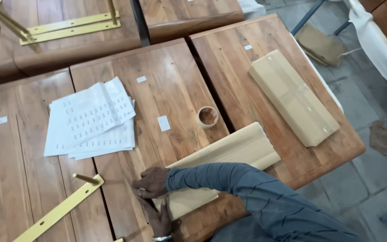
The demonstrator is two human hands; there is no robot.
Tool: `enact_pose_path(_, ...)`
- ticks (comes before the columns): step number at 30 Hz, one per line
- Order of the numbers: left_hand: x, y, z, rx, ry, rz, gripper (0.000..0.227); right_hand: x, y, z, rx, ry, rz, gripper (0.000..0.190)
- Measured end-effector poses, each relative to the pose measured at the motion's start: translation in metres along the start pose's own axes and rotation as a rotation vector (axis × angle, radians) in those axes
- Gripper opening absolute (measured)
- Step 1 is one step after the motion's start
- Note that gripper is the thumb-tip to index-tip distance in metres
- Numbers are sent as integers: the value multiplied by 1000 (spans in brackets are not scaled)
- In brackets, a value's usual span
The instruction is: The person wraps metal furniture legs in foam and brown paper, secures them with adhesive tape, and places them into a cardboard box.
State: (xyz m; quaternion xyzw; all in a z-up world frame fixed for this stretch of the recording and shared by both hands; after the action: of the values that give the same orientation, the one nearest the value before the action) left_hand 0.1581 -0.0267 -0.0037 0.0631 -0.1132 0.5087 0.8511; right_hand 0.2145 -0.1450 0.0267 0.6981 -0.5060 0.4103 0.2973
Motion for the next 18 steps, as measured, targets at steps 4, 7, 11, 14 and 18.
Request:
enact_pose_path(4,-2,0,-6,-24,-18,-9,91,15,8,-2,-105,-103,-64,48)
enact_pose_path(7,-5,1,-17,-71,0,-13,81,19,30,13,-119,-256,119,58)
enact_pose_path(11,-4,-4,-4,-116,14,-14,77,6,144,101,-468,-197,428,69)
enact_pose_path(14,-5,0,-3,-114,23,-10,75,30,285,159,-904,-6,551,80)
enact_pose_path(18,-4,-2,-6,-117,23,11,71,73,449,180,-1414,168,711,92)
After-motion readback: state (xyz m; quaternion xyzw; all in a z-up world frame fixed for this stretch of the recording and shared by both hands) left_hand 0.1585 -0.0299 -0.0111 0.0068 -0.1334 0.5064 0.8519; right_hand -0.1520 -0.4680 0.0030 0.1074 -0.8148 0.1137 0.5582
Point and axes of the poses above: each hand's wrist, its own y-axis away from the middle knuckle, its own x-axis out of the back of the hand, z = x × y, the point moved 7 cm from there along -y, towards the middle knuckle, and after that the axes turned 3 degrees about -y, right-handed, at the moved point
